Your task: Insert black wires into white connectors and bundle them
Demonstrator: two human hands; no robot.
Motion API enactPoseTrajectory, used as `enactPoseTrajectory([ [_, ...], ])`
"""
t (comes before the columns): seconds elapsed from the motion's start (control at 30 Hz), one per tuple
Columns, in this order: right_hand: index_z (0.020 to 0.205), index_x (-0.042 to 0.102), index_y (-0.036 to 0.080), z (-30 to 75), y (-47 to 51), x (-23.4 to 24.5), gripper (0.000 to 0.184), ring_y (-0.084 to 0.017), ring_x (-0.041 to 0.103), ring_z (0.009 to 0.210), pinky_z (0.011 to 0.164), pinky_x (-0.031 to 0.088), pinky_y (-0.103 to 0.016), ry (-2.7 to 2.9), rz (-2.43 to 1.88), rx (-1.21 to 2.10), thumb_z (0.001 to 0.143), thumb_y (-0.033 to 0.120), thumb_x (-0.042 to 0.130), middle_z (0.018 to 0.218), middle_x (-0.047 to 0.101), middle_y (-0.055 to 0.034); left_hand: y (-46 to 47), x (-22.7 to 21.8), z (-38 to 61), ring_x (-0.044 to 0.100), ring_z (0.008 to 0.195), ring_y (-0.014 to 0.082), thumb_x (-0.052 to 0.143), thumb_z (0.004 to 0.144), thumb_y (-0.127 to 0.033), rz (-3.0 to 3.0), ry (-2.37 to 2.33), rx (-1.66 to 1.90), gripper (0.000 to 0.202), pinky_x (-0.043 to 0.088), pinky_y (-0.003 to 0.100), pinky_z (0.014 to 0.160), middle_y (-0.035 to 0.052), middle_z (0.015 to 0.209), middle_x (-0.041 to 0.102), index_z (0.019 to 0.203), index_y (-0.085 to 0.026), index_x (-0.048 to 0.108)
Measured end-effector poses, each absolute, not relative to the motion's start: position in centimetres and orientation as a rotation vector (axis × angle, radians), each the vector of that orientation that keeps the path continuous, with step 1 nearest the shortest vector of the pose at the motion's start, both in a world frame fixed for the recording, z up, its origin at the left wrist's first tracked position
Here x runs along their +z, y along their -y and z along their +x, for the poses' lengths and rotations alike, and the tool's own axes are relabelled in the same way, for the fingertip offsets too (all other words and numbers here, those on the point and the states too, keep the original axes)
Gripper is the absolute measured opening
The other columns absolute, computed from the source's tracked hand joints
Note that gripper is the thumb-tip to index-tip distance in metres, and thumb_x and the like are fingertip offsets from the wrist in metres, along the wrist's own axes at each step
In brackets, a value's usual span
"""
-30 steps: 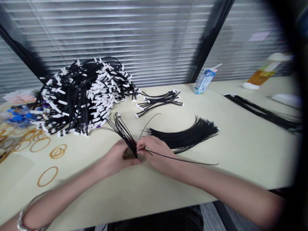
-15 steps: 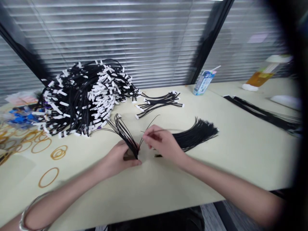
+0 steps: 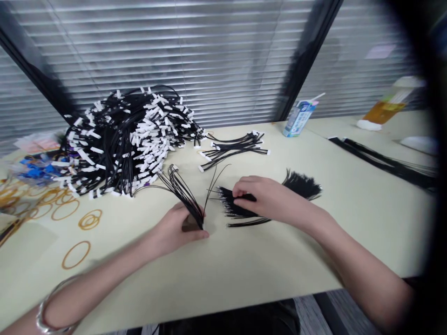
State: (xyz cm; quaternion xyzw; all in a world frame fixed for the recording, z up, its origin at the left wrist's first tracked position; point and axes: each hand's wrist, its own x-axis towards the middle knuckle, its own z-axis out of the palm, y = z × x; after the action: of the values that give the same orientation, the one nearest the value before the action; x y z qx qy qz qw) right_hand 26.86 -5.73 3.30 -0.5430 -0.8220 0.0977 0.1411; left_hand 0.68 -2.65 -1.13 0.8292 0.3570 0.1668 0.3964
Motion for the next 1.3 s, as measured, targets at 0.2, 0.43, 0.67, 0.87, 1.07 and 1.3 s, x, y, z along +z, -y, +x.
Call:
enactPoseTrajectory([
  [0.2, 0.083, 0.051, 0.019, 26.6, 6.7, 2.8, 0.006, -0.015, 0.053, 0.080, 0.062, 0.036, -0.026, 2.581, -1.619, 0.042, 0.088, 0.018, 0.049, 0.086, 0.057, -0.0004, 2.7, -0.6, 0.9, 0.060, 0.082, 0.0200, 0.068, 0.076, -0.038, 2.125, -0.930, 0.370, 0.034, 0.051, 0.032, 0.073, 0.0082, 0.099, 0.061, 0.099, -0.015, 0.057],
  [0.43, 0.071, 0.053, 0.019, 27.0, 6.4, 3.0, 0.014, -0.012, 0.052, 0.073, 0.062, 0.035, -0.025, 2.375, -1.709, 0.225, 0.085, 0.017, 0.052, 0.080, 0.057, 0.0021, 2.8, -0.3, 0.8, 0.060, 0.086, 0.0209, 0.068, 0.076, -0.038, 2.145, -0.910, 0.377, 0.032, 0.050, 0.033, 0.076, 0.0077, 0.099, 0.061, 0.097, -0.016, 0.057],
  [0.67, 0.072, 0.058, 0.022, 26.9, 6.3, 3.9, 0.012, -0.010, 0.054, 0.071, 0.065, 0.037, -0.024, 2.177, -1.680, 0.300, 0.084, 0.023, 0.057, 0.081, 0.061, 0.0044, 2.7, -0.3, 0.8, 0.059, 0.086, 0.0211, 0.068, 0.076, -0.037, 2.154, -0.915, 0.381, 0.032, 0.050, 0.033, 0.075, 0.0073, 0.099, 0.061, 0.097, -0.015, 0.058],
  [0.87, 0.101, 0.055, 0.024, 26.9, 6.4, 4.2, 0.013, -0.013, 0.055, 0.067, 0.061, 0.037, -0.025, 1.901, -1.735, -0.113, 0.089, 0.026, 0.051, 0.077, 0.063, 0.0022, 2.7, -0.3, 0.8, 0.059, 0.088, 0.0220, 0.068, 0.076, -0.038, 2.179, -0.910, 0.393, 0.031, 0.050, 0.033, 0.076, 0.0075, 0.098, 0.061, 0.095, -0.016, 0.058],
  [1.07, 0.101, 0.063, 0.023, 27.5, 6.0, 3.9, 0.025, -0.018, 0.055, 0.087, 0.076, 0.044, -0.032, 2.022, -1.377, -0.282, 0.094, 0.019, 0.039, 0.094, 0.066, -0.0034, 2.9, -0.2, 0.9, 0.058, 0.088, 0.0218, 0.067, 0.076, -0.039, 2.152, -0.913, 0.384, 0.033, 0.050, 0.033, 0.074, 0.0083, 0.098, 0.060, 0.097, -0.016, 0.058],
  [1.3, 0.113, 0.063, 0.033, 27.5, 6.3, 4.1, 0.035, -0.019, 0.059, 0.098, 0.092, 0.045, -0.040, 1.709, -1.176, -0.419, 0.088, 0.012, 0.048, 0.103, 0.066, 0.0000, 2.8, -0.2, 0.9, 0.058, 0.087, 0.0212, 0.066, 0.077, -0.038, 2.154, -0.906, 0.388, 0.031, 0.050, 0.032, 0.074, 0.0082, 0.098, 0.059, 0.097, -0.015, 0.057],
])
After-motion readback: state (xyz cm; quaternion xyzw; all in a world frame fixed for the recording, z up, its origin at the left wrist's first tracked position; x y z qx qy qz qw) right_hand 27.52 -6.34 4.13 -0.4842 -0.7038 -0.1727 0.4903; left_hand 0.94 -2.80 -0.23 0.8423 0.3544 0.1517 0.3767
